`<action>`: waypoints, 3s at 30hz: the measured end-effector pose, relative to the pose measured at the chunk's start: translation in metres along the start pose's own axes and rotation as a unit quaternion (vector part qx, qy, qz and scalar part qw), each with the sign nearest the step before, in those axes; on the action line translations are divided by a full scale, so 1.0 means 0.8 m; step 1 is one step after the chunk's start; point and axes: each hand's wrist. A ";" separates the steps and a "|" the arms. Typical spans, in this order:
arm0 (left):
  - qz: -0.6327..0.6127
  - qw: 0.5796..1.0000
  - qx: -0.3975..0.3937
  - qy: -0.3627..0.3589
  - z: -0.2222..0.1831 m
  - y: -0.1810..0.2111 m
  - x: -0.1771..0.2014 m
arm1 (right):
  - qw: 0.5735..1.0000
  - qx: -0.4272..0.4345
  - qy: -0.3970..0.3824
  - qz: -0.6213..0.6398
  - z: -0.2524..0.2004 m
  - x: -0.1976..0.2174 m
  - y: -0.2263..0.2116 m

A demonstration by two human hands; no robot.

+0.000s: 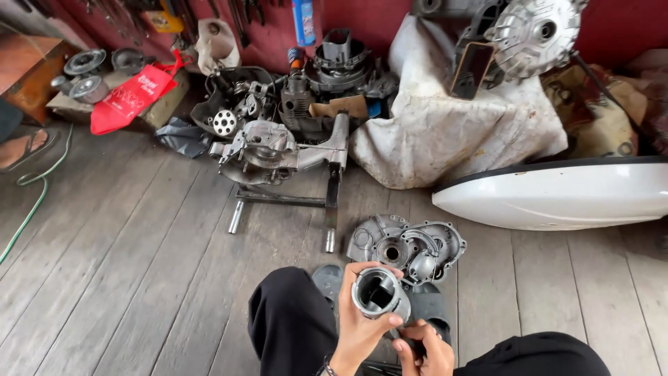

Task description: The person is inspecting and cleaning a motorcycle piston and its housing using a small hand tool.

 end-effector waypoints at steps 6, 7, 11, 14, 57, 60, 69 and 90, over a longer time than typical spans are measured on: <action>0.020 0.999 -0.021 -0.016 0.004 0.007 0.008 | 0.997 -0.009 0.026 0.068 0.040 0.016 -0.032; 0.020 1.000 -0.018 -0.016 0.000 0.006 0.008 | 0.997 -0.011 0.026 0.068 0.032 0.015 -0.023; 0.030 0.999 0.018 0.013 -0.010 0.006 0.017 | 0.994 -0.097 -0.042 0.036 0.011 0.005 -0.009; 0.054 0.998 0.029 0.015 -0.017 0.014 0.017 | 0.988 -0.126 -0.060 0.071 0.010 -0.001 -0.015; 0.088 0.994 -0.027 -0.051 0.005 0.021 0.005 | 0.948 -0.129 -0.131 0.262 0.007 0.016 -0.067; 0.090 0.992 -0.018 -0.091 0.000 0.030 -0.005 | 0.935 -0.145 -0.084 0.313 0.045 0.034 -0.084; 0.090 0.993 -0.017 -0.070 0.011 0.024 0.002 | 0.953 -0.150 -0.068 0.252 0.040 0.029 -0.067; -0.124 0.963 0.218 -0.094 0.004 0.014 0.019 | 0.998 0.008 -0.038 0.056 0.044 0.053 -0.067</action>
Point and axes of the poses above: each hand's wrist, its own z-axis towards the middle knuckle, its own x-axis out of the back of the hand, y = z × x, and after that the axes turned 10 degrees about -x, right-handed
